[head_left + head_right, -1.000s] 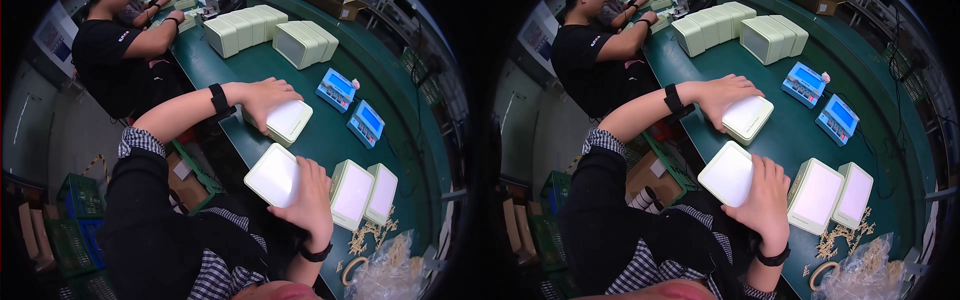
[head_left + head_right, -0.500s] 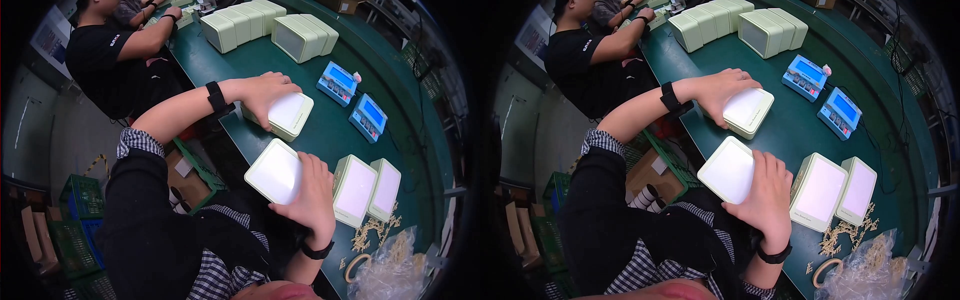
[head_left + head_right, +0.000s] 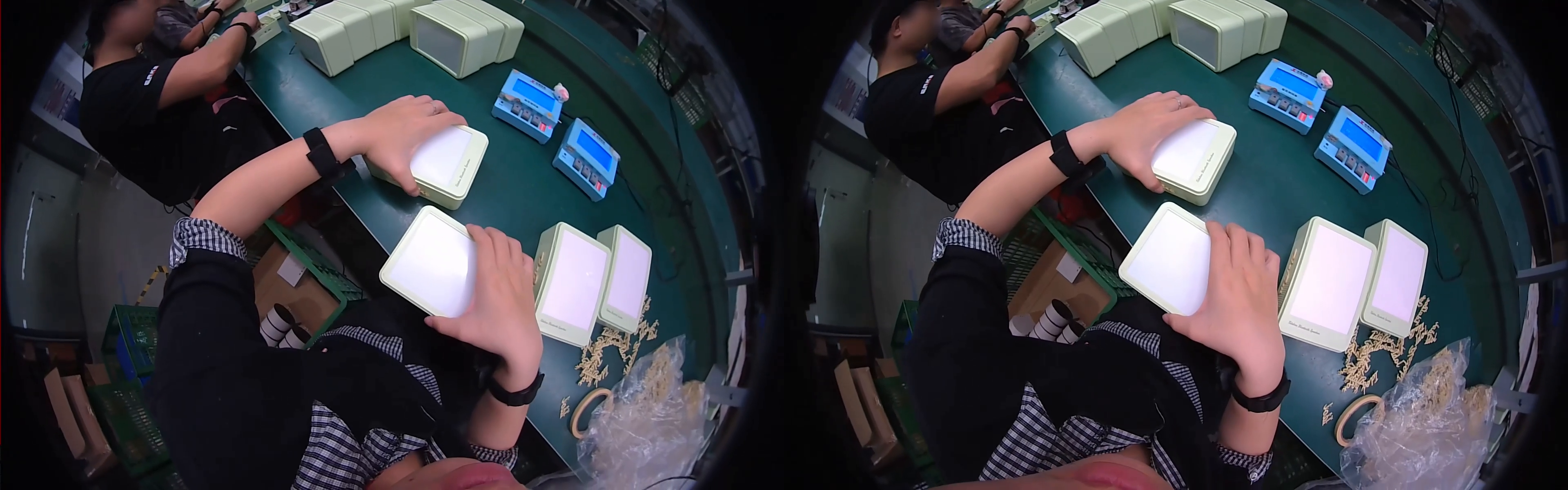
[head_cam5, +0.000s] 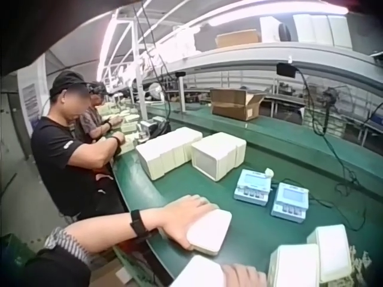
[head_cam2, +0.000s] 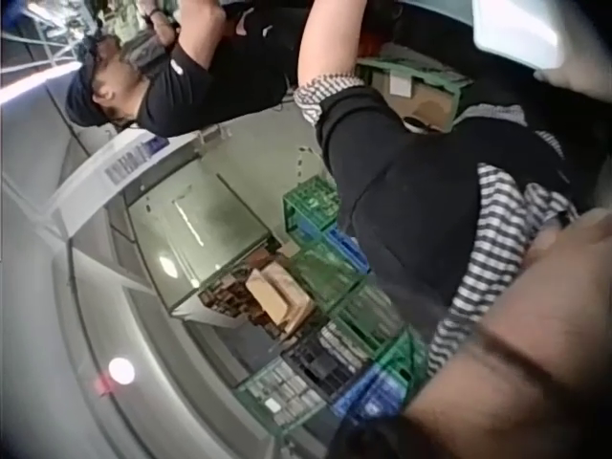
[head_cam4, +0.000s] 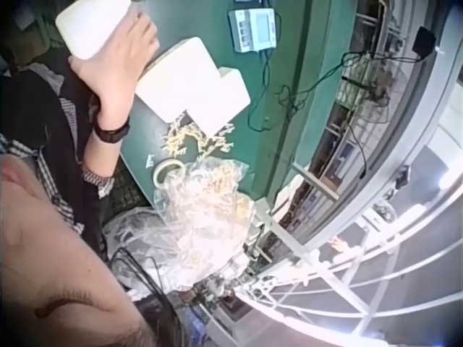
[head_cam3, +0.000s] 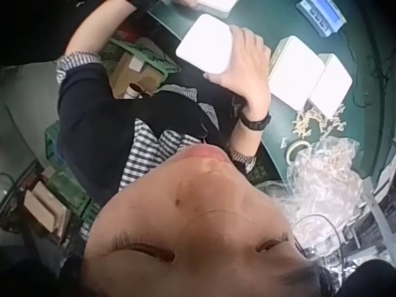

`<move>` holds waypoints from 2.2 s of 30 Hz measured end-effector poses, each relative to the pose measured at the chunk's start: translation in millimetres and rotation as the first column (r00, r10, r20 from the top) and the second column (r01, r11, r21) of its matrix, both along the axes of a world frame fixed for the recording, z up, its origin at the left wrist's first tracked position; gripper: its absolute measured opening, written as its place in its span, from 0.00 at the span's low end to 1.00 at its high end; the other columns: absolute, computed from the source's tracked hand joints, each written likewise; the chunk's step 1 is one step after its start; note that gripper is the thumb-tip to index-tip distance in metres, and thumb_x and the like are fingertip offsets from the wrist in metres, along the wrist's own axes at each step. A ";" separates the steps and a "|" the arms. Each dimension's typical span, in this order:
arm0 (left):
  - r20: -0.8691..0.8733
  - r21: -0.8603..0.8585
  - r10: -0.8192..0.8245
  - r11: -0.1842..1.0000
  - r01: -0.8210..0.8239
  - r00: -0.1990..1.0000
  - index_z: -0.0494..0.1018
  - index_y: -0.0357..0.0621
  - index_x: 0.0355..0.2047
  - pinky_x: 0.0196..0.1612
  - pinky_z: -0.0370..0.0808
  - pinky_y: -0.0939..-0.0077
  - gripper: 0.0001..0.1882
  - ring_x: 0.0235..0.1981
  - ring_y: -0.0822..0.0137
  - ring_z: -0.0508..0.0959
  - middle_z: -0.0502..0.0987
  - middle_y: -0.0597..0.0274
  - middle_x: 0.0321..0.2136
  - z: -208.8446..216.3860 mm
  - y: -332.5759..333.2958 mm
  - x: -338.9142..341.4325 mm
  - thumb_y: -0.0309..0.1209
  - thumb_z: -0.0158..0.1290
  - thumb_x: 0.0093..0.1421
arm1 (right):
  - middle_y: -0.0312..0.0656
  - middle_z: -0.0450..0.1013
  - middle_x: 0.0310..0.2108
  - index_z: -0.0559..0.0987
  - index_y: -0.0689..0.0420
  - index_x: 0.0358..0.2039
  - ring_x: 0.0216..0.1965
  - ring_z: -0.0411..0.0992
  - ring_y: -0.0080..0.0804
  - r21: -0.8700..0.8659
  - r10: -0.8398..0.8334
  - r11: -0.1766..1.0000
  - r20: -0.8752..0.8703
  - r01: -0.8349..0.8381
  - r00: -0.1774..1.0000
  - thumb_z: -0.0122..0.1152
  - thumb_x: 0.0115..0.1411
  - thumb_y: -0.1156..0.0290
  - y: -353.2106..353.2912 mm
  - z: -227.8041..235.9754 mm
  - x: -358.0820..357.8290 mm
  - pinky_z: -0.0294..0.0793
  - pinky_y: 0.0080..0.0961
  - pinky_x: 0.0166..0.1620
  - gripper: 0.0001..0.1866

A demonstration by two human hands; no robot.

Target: The person tests the screens of several light boxes by pressing them and then attaches decorative labels to the grilles of two speakers.

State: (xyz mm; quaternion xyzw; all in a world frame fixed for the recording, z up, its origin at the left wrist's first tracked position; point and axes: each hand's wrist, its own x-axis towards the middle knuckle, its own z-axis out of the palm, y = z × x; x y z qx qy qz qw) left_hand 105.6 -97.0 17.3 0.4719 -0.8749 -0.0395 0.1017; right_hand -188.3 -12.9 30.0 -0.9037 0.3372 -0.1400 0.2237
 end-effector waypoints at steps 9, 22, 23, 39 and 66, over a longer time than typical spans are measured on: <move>0.010 -0.022 -0.008 1.000 0.008 1.000 0.62 0.42 0.60 0.56 0.64 0.61 0.58 0.51 0.49 0.70 0.70 0.46 0.51 0.0 0.6 -1.0 0.49 0.68 0.25 | 0.51 0.64 0.54 0.65 0.63 0.59 0.57 0.61 0.51 0.006 0.002 1.000 0.002 -0.002 1.000 0.80 0.23 0.56 -0.1 -1.2 -1.5 0.57 0.40 0.59 0.58; -0.025 -0.033 -0.088 0.996 0.087 0.996 0.61 0.42 0.61 0.58 0.63 0.59 0.59 0.53 0.47 0.68 0.68 0.46 0.53 1.6 -5.4 -0.3 0.51 0.68 0.25 | 0.52 0.63 0.57 0.64 0.62 0.60 0.59 0.61 0.51 0.030 -0.015 0.999 0.033 0.014 0.999 0.80 0.27 0.55 -2.2 -2.9 -5.5 0.58 0.41 0.59 0.58; -0.013 -0.013 -0.076 0.997 0.075 0.997 0.60 0.43 0.63 0.59 0.62 0.59 0.61 0.56 0.46 0.67 0.67 0.45 0.55 3.3 -5.9 1.8 0.52 0.68 0.25 | 0.53 0.63 0.58 0.64 0.62 0.61 0.59 0.60 0.51 0.042 0.009 0.999 0.060 -0.012 0.998 0.79 0.29 0.54 -3.5 -4.3 -5.2 0.58 0.41 0.59 0.57; 0.003 0.100 -0.488 0.869 0.485 0.873 0.58 0.50 0.68 0.67 0.52 0.47 0.37 0.70 0.48 0.54 0.56 0.51 0.69 17.0 85.3 -105.2 0.53 0.47 0.63 | 0.54 0.55 0.67 0.67 0.55 0.63 0.65 0.55 0.58 0.159 -0.171 0.975 0.099 0.154 0.980 0.66 0.55 0.54 50.7 -4.3 -74.5 0.59 0.54 0.61 0.37; -0.693 0.204 -0.016 0.955 0.217 0.721 0.35 0.32 0.70 0.70 0.36 0.46 0.49 0.70 0.30 0.34 0.32 0.27 0.69 -45.3 133.4 -207.1 0.56 0.41 0.65 | 0.57 0.58 0.62 0.75 0.52 0.56 0.61 0.56 0.58 -0.293 -0.390 0.829 0.307 0.476 0.868 0.75 0.44 0.65 112.7 -10.3 -87.7 0.55 0.52 0.63 0.36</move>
